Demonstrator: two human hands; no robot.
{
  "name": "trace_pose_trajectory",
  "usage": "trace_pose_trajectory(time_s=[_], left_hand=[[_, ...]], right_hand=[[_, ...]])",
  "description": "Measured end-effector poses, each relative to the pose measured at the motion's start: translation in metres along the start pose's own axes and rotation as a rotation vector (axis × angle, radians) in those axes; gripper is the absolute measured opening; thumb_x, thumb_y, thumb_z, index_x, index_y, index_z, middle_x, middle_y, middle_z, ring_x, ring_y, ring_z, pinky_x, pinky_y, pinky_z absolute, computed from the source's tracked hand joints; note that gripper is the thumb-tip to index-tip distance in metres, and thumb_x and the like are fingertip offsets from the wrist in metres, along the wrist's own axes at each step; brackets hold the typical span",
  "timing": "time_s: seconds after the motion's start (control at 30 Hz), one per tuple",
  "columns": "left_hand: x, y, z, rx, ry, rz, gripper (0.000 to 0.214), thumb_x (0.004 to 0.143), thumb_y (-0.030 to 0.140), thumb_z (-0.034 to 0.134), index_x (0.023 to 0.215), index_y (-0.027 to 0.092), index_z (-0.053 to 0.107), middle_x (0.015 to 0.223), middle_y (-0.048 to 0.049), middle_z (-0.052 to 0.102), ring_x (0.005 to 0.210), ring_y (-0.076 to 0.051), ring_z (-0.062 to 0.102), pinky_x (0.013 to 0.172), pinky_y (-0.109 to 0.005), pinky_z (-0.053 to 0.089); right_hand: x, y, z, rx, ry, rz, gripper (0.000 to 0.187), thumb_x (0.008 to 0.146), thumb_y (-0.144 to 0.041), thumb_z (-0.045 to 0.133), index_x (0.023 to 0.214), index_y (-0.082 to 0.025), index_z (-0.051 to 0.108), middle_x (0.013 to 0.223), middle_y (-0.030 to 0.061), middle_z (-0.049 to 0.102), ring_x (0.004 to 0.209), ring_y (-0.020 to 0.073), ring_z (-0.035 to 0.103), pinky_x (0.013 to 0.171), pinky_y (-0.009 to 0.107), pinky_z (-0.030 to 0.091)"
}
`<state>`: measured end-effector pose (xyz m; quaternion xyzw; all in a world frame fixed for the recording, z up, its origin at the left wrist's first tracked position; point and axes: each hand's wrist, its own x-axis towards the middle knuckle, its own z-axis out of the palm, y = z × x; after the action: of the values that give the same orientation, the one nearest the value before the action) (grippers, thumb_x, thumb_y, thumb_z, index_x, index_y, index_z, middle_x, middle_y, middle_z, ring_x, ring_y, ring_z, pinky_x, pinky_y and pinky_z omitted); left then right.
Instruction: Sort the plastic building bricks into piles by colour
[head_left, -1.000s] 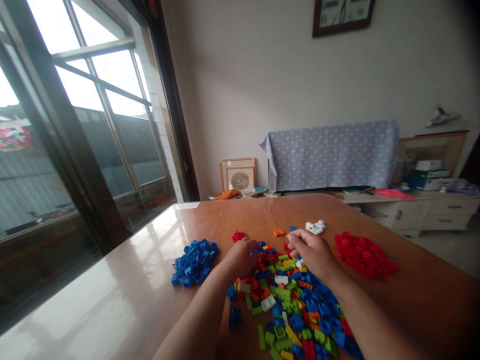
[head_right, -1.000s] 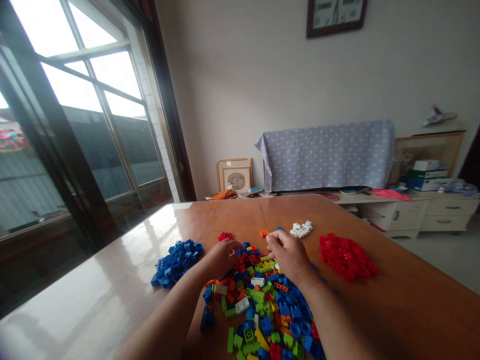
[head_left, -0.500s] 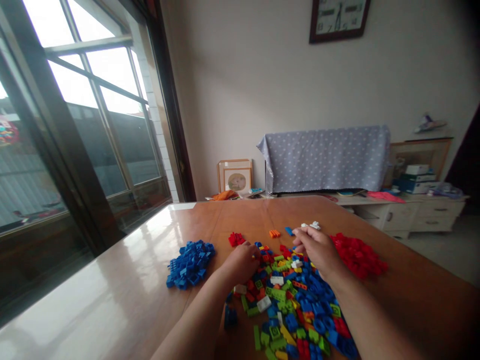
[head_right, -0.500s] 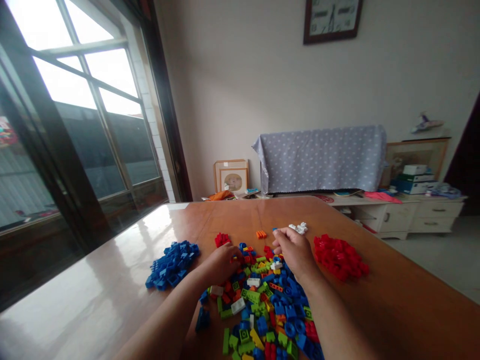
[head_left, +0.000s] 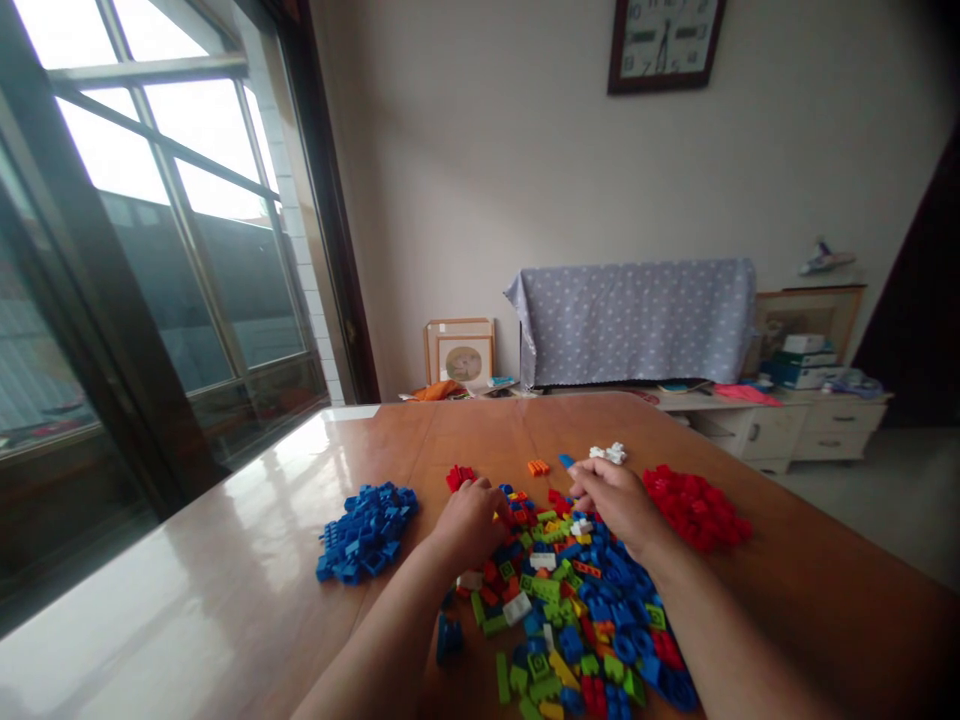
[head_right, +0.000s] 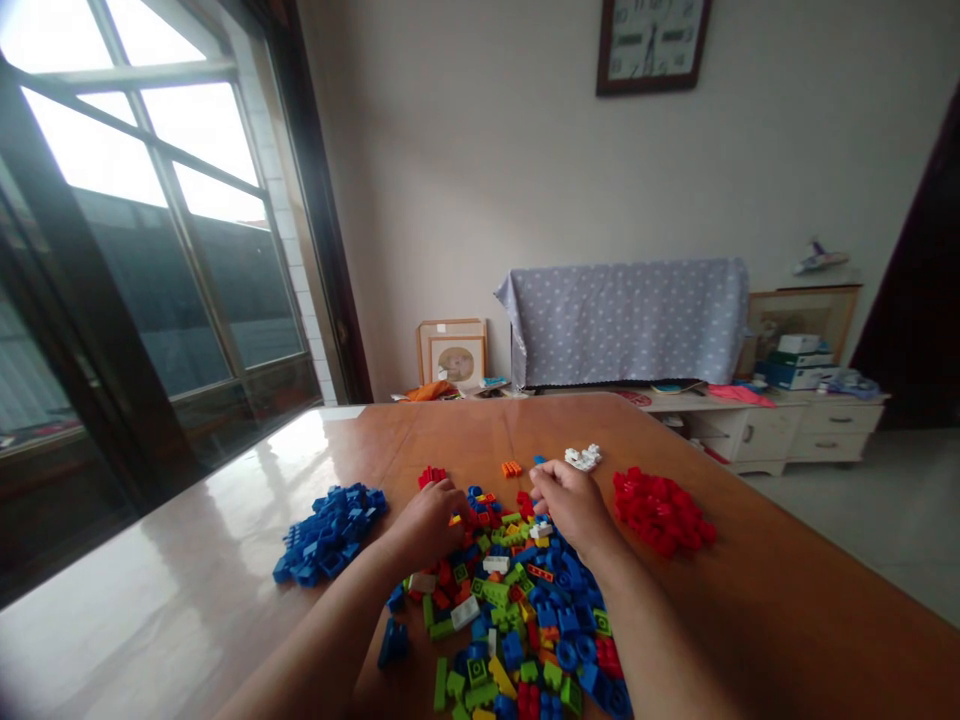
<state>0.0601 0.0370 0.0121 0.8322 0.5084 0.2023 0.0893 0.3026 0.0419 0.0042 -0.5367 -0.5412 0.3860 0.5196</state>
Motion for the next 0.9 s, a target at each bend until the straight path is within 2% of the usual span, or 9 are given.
trace_pose_trajectory(time_s=[0.13,0.27,0.37,0.5,0.7,0.9], left_hand=[[0.003,0.004,0.000,-0.176,0.033,-0.006,0.019,0.067,0.010,0.057,0.081,0.018,0.068,0.085,-0.0046,0.066,0.081,-0.018,0.059,0.071,-0.027,0.044],[0.003,0.011,0.000,-0.584,0.032,-0.132,0.021,0.069,0.011,0.055,0.087,0.016,0.066,0.075,-0.0011,0.065,0.067,-0.014,0.056,0.062,-0.023,0.041],[0.003,0.013,-0.001,-0.897,0.003,-0.160,0.021,0.071,0.019,0.062,0.091,0.014,0.067,0.075,-0.0012,0.064,0.064,-0.012,0.054,0.062,-0.023,0.041],[0.003,0.015,-0.004,-1.173,-0.026,-0.183,0.025,0.067,0.026,0.073,0.088,0.013,0.067,0.072,-0.0001,0.061,0.061,-0.009,0.052,0.062,-0.023,0.040],[0.005,0.023,-0.002,-1.300,-0.070,-0.159,0.034,0.065,0.033,0.082,0.087,0.012,0.066,0.074,-0.0023,0.064,0.066,-0.011,0.057,0.066,-0.023,0.043],[0.005,0.026,-0.001,-1.236,-0.057,-0.142,0.032,0.069,0.035,0.082,0.085,0.012,0.065,0.074,-0.0021,0.064,0.064,-0.010,0.056,0.062,-0.022,0.041]], right_hand=[[-0.004,-0.001,0.002,-0.029,-0.117,-0.034,0.025,0.081,-0.040,0.061,0.091,-0.019,0.067,0.076,0.0010,0.070,0.069,0.0167,0.065,0.060,0.025,0.047],[-0.007,-0.002,0.004,-0.111,-0.176,-0.066,0.020,0.077,-0.033,0.062,0.090,-0.020,0.068,0.077,-0.0001,0.071,0.074,0.0182,0.064,0.059,0.025,0.045],[-0.009,-0.002,0.006,-0.172,-0.189,-0.105,0.019,0.078,-0.032,0.061,0.091,-0.021,0.069,0.078,-0.0008,0.071,0.072,0.0176,0.062,0.060,0.025,0.045],[-0.014,-0.008,0.013,-0.202,-0.208,-0.220,0.020,0.081,-0.034,0.060,0.092,-0.021,0.071,0.081,-0.0003,0.072,0.075,0.0178,0.063,0.068,0.027,0.047],[-0.025,-0.015,0.025,-0.129,-0.318,-0.263,0.024,0.081,-0.039,0.066,0.095,-0.021,0.071,0.086,0.0023,0.075,0.078,0.0191,0.067,0.069,0.027,0.050],[-0.023,-0.013,0.024,-0.131,-0.309,-0.258,0.021,0.081,-0.037,0.065,0.091,-0.020,0.072,0.077,0.0008,0.073,0.071,0.0168,0.064,0.065,0.026,0.048]])
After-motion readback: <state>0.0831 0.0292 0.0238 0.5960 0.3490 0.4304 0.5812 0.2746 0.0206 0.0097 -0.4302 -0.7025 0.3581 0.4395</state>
